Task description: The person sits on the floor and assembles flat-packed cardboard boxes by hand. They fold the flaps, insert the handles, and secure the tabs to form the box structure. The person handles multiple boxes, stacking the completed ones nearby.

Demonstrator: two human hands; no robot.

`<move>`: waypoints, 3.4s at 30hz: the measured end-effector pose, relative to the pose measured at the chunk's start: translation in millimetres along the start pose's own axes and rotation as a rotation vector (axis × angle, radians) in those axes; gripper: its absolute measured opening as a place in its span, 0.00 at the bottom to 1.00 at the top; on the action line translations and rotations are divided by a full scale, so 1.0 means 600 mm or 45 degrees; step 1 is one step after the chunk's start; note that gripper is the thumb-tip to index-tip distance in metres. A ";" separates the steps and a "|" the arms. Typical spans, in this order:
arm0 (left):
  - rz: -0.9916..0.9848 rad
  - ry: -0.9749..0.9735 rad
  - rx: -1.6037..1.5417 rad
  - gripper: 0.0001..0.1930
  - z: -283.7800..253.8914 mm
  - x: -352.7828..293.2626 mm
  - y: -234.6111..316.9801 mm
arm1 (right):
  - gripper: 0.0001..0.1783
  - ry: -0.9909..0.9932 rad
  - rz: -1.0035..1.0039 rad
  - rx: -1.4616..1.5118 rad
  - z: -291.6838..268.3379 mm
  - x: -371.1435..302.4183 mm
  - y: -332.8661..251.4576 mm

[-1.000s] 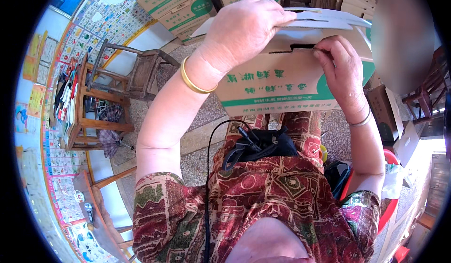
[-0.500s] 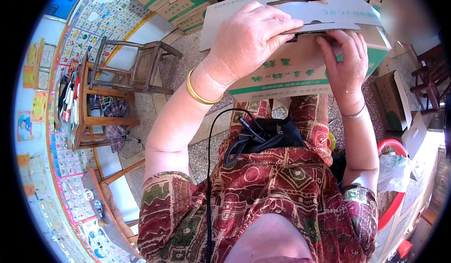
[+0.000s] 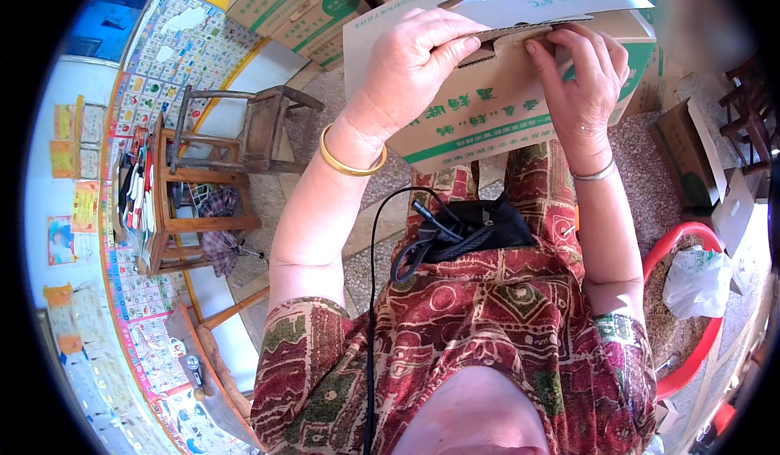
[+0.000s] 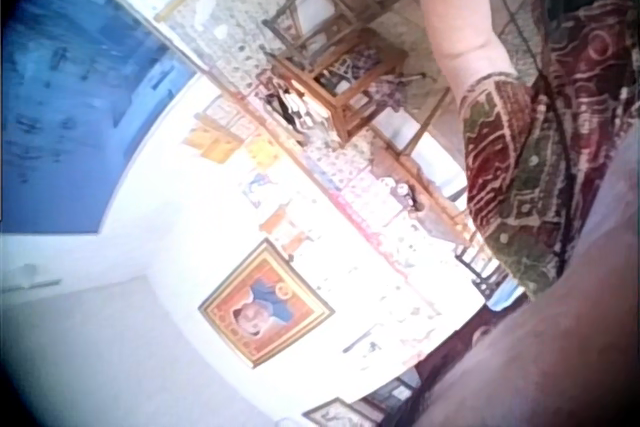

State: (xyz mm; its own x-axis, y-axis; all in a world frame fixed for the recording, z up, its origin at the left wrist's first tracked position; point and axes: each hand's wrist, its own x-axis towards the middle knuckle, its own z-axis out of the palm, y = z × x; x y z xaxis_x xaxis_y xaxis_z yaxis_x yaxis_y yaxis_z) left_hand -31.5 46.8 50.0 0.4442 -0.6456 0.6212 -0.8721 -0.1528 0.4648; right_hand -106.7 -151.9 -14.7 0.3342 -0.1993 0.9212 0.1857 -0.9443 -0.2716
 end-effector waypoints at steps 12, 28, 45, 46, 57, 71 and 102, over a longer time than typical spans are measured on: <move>0.170 -0.086 0.214 0.11 0.007 -0.019 0.007 | 0.10 -0.148 0.049 -0.034 -0.011 -0.007 0.000; 0.321 -0.103 0.394 0.17 0.027 -0.051 0.035 | 0.22 0.050 0.047 0.136 -0.016 -0.078 0.012; 0.475 -0.089 0.397 0.20 0.043 -0.074 0.019 | 0.11 -0.243 0.002 0.281 -0.112 -0.018 0.024; 0.465 -0.083 0.391 0.20 0.044 -0.077 0.021 | 0.11 -0.254 0.064 0.292 -0.119 -0.019 0.019; 0.486 -0.095 0.481 0.16 0.051 -0.078 0.032 | 0.16 -0.326 -0.311 0.120 -0.072 -0.063 0.056; 0.210 -0.551 0.686 0.12 0.093 0.022 0.011 | 0.19 -0.299 -0.371 0.246 -0.048 -0.066 0.075; 0.338 -0.197 0.685 0.03 0.139 -0.049 0.074 | 0.09 -0.881 0.035 0.365 -0.122 0.042 0.037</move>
State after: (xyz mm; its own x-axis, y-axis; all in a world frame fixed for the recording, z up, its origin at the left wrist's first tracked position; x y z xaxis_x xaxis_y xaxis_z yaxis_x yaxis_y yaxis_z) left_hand -100.3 -3.2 -0.3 0.1984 -0.8082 0.5544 -0.9479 -0.3021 -0.1013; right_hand -162.1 -197.1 22.7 0.8296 0.0779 0.5529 0.3709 -0.8171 -0.4413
